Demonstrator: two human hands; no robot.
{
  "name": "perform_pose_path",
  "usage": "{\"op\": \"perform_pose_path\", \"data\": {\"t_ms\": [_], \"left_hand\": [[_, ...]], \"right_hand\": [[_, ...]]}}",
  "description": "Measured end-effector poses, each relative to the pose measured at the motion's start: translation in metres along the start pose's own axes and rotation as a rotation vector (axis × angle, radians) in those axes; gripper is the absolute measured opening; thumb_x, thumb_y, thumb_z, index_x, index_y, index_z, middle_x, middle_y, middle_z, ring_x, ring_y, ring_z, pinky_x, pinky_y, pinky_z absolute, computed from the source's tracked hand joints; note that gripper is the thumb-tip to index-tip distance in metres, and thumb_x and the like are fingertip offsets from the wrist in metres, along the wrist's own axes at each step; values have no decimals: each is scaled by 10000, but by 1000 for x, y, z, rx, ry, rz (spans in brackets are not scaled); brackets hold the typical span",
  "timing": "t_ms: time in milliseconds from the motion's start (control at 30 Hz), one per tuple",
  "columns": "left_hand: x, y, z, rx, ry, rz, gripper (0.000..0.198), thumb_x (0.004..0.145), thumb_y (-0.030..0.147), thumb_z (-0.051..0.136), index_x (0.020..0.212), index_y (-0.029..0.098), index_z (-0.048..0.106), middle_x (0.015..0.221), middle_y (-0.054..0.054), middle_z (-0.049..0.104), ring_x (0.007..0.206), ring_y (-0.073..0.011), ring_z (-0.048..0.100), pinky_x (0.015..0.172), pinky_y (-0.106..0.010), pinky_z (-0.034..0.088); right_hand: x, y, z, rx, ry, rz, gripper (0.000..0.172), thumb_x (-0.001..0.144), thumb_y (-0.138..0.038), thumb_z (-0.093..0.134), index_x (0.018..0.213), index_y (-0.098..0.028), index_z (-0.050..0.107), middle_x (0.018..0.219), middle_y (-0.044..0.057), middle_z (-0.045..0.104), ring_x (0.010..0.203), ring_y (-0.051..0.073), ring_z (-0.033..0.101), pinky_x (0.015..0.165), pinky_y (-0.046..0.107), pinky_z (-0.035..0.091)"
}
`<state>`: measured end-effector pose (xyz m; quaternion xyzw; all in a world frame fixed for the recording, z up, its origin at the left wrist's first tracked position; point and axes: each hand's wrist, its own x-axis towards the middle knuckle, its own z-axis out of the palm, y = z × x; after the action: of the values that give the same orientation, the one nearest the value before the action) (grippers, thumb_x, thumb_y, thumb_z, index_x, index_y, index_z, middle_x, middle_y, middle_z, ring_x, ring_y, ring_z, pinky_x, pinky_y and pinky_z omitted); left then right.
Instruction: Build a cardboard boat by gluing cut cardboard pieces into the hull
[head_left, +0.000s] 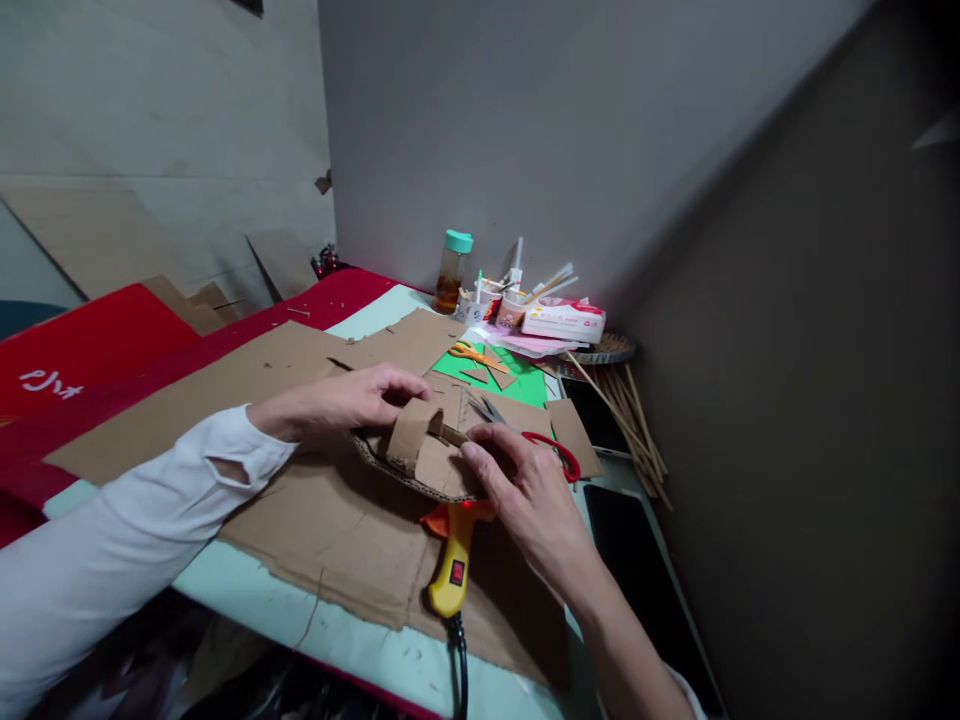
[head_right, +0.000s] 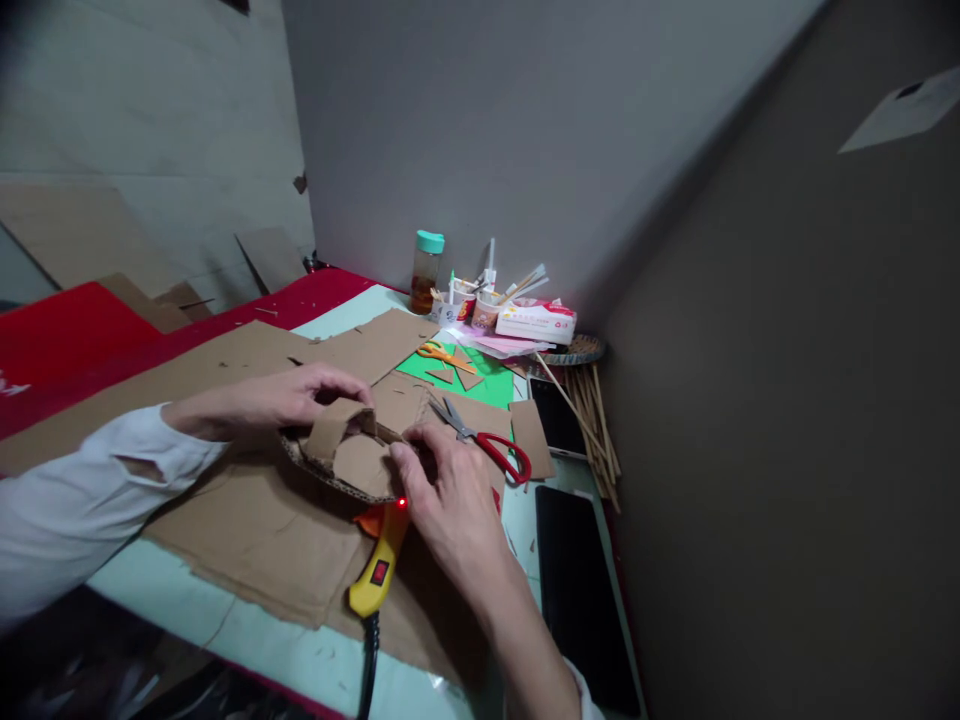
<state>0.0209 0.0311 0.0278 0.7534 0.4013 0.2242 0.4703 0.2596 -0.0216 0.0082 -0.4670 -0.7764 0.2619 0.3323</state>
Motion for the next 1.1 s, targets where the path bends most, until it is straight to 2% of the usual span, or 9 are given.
{"op": "perform_pose_path", "data": {"t_ms": [167,333,467,567,767,933,1100], "left_hand": [[1,-1,3,26,-91,59,150,791,239,664,894,188,759,907,-16,710,870,-204,638,750,-255,462],[6,0,16,15,-167,75,179,801,226,655,949,161,733,916,-33,704,869,-212,623,759,-283,461],[10,-3,20,0,-183,61,145,758,214,655,883,153,697,841,-14,647,796,-192,582,717,-285,430],[11,-7,20,-22,-180,32,124,764,238,643,856,158,672,774,8,602,727,-170,552,676,-277,406],[16,-11,14,-60,-161,36,156,733,296,687,833,180,653,812,12,621,782,-175,570,722,-275,420],[17,-9,15,-64,-183,18,118,725,211,645,829,167,680,806,10,632,786,-166,561,723,-262,411],[17,-13,15,-69,-176,7,169,723,206,653,868,165,728,825,3,677,810,-172,586,746,-257,430]], "right_hand": [[-1,-2,0,-73,66,-64,230,933,-348,673,1077,-174,713,1018,98,733,912,252,659,807,370,486],[-3,-3,7,-104,100,-232,62,937,-233,618,954,-200,668,908,55,694,843,213,600,781,334,471],[-4,-1,11,-126,90,-280,78,910,-160,590,940,-188,656,861,53,652,811,207,589,747,316,458],[-5,1,11,-124,101,-288,84,905,-143,591,945,-178,656,860,48,649,800,198,595,733,300,453],[-4,5,11,-109,128,-270,100,871,-87,605,915,-166,646,832,31,660,760,173,598,708,271,442],[-3,5,11,-89,108,-244,66,904,-120,624,942,-160,660,840,26,657,755,163,592,703,259,440],[-3,5,10,-72,68,-217,52,932,-142,632,961,-164,670,867,28,681,785,166,602,724,261,447]]}}
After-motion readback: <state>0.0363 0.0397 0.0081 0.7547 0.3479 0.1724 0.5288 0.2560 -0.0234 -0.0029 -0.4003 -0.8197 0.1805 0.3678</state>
